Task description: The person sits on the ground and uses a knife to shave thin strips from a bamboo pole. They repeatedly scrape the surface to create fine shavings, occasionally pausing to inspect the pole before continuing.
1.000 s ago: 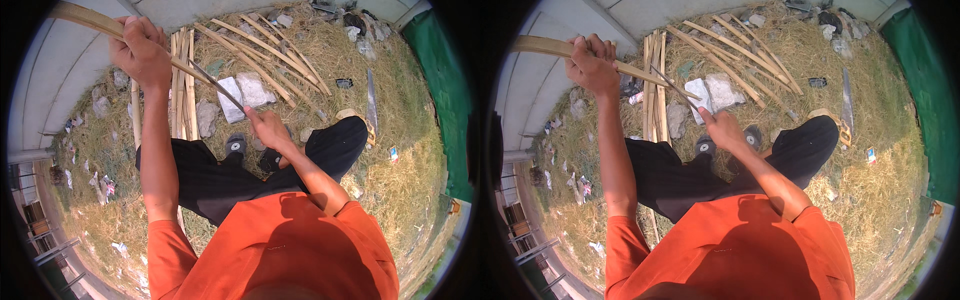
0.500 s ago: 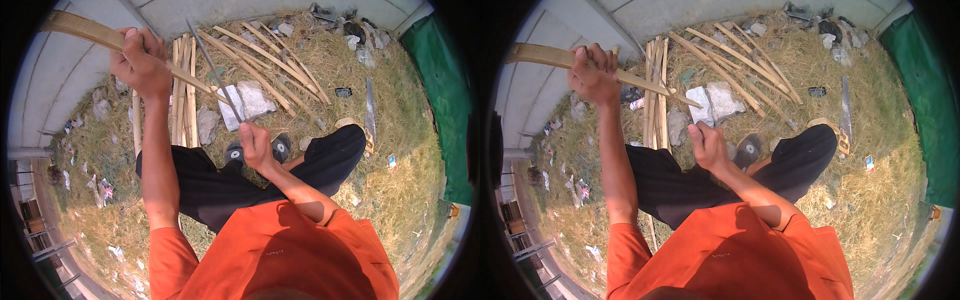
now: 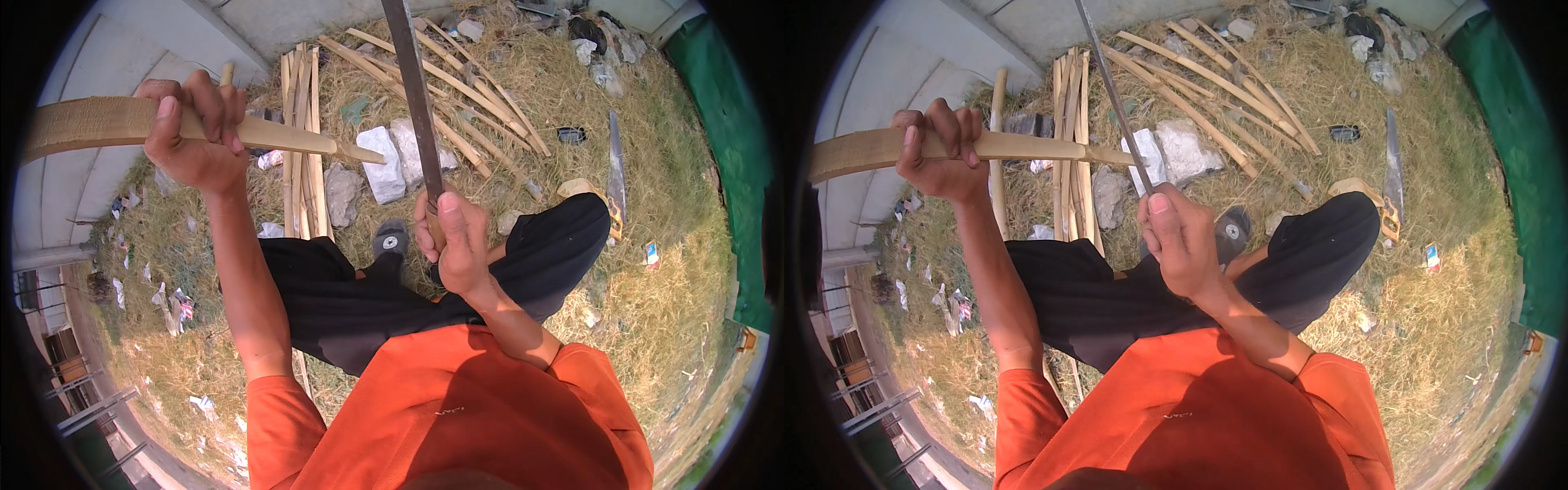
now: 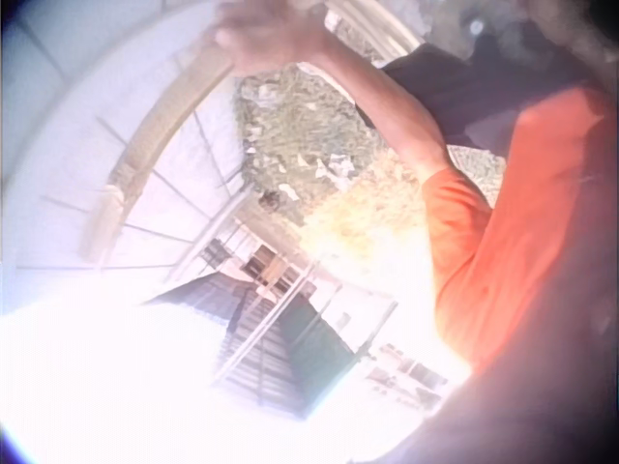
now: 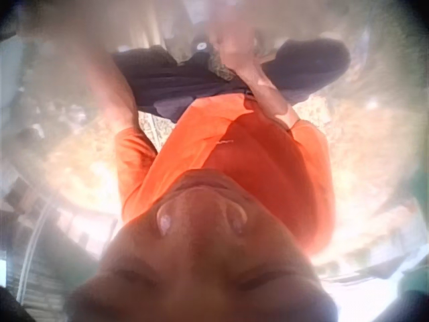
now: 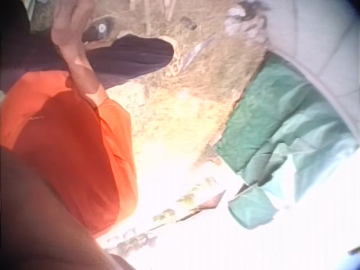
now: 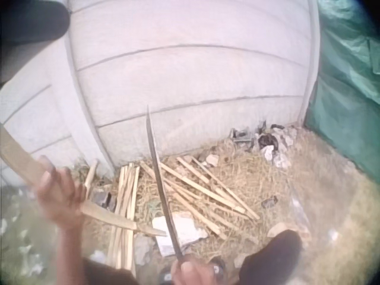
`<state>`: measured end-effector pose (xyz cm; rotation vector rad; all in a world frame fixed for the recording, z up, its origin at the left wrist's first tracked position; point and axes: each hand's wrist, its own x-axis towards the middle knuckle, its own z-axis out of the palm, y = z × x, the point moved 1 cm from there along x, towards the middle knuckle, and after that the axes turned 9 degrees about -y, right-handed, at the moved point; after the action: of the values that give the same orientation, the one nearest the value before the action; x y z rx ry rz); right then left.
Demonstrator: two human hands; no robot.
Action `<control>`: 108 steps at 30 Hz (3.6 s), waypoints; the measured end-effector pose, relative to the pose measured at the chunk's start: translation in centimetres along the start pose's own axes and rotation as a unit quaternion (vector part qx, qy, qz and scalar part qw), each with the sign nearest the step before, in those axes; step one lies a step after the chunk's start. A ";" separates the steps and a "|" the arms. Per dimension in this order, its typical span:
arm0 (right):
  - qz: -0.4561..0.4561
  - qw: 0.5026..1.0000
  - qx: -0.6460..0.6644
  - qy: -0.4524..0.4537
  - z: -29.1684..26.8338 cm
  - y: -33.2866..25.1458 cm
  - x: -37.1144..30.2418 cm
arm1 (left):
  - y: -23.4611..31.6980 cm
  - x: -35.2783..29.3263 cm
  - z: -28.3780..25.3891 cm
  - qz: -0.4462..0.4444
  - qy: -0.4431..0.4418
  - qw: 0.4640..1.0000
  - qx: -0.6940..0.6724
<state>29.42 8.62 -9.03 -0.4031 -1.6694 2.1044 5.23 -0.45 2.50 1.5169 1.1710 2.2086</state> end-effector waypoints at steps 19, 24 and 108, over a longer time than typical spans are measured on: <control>0.087 0.956 -0.279 0.012 0.9 8.2 2.2 | 0.3 0.3 -0.3 -0.021 -0.085 0.995 -0.047; 0.207 0.892 -0.402 0.005 -1.6 12.2 4.7 | 0.0 0.6 -0.1 -0.016 -0.085 0.995 -0.045; 0.301 0.942 -0.132 -0.074 -1.1 6.1 2.6 | -2.3 2.8 2.0 0.111 0.329 0.850 0.396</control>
<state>26.82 9.72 -15.12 -0.9668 -2.1295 2.3655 5.15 3.62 3.06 1.1228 2.4721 2.6669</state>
